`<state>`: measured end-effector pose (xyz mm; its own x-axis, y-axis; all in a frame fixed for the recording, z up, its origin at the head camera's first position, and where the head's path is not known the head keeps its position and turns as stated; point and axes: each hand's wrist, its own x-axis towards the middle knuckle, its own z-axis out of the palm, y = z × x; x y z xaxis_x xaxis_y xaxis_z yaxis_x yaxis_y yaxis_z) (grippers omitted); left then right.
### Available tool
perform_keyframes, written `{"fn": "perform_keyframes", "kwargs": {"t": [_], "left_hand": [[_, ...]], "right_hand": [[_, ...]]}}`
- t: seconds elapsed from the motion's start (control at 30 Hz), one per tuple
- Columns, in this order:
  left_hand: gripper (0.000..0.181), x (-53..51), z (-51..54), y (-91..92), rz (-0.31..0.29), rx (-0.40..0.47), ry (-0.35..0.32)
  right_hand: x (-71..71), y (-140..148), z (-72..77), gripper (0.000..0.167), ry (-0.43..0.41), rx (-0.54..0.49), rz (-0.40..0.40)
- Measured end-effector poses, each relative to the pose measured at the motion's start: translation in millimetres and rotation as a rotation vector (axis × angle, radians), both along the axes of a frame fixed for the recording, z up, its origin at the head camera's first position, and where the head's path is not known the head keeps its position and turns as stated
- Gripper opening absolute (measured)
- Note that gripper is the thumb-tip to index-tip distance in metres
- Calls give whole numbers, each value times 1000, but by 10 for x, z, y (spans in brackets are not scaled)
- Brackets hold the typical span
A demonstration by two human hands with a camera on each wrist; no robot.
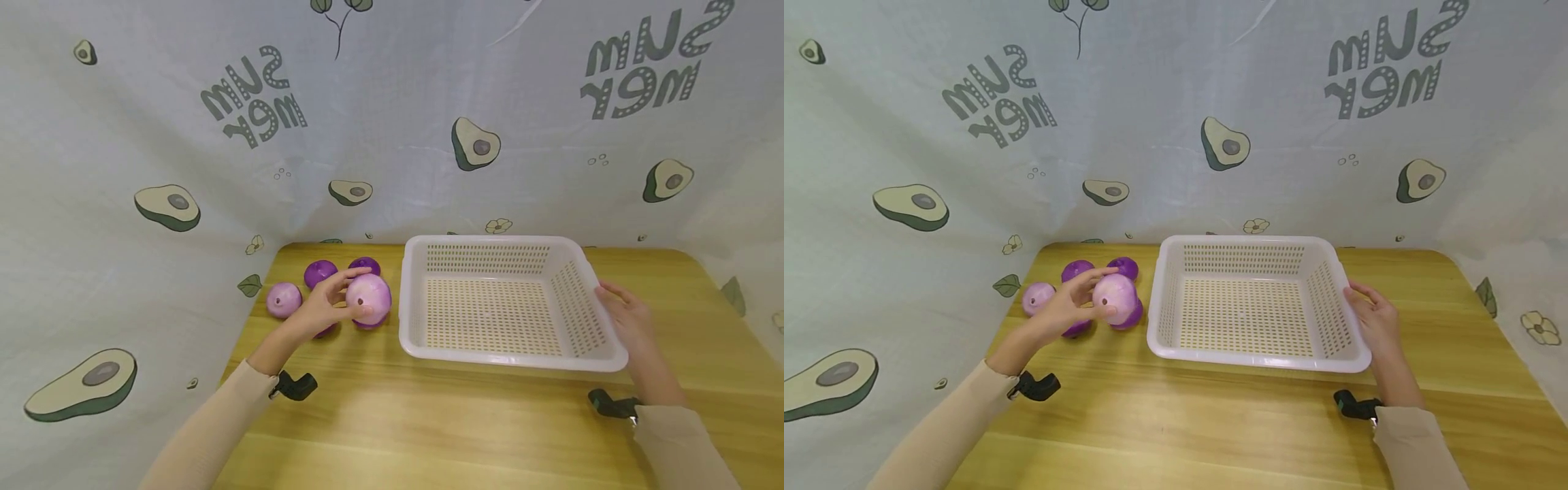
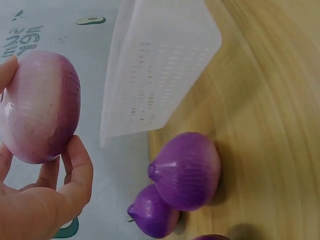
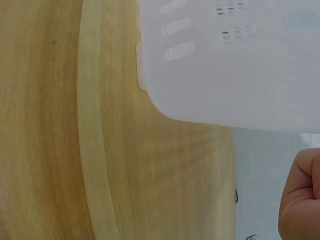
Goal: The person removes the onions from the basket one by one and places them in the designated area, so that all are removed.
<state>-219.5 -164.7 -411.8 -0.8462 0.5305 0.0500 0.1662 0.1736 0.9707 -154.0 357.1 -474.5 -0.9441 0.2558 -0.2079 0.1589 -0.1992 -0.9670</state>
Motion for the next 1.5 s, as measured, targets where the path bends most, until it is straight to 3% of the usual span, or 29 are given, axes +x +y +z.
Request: {"fn": "perform_keyframes", "kwargs": {"t": [0.3,0.63,0.83,0.97,1.2,1.33,1.5], "left_hand": [[69,197,-366,-227,15,-66,6],[68,358,-603,-311,41,-85,-35],[69,424,-718,-333,64,-113,-49],[68,444,-807,-364,69,-144,-12],[66,467,-949,-394,36,-126,58],[65,472,-976,-390,36,-132,100],[67,469,-971,-386,40,-127,97]], "right_hand": [[3,2,11,17,-4,31,1],[-12,56,-44,20,35,72,30],[-34,80,-73,22,24,41,29],[-36,74,-73,21,23,29,27],[-18,54,-53,22,28,35,34],[-24,53,-50,25,14,49,30],[-32,53,-47,28,1,41,23]]}}
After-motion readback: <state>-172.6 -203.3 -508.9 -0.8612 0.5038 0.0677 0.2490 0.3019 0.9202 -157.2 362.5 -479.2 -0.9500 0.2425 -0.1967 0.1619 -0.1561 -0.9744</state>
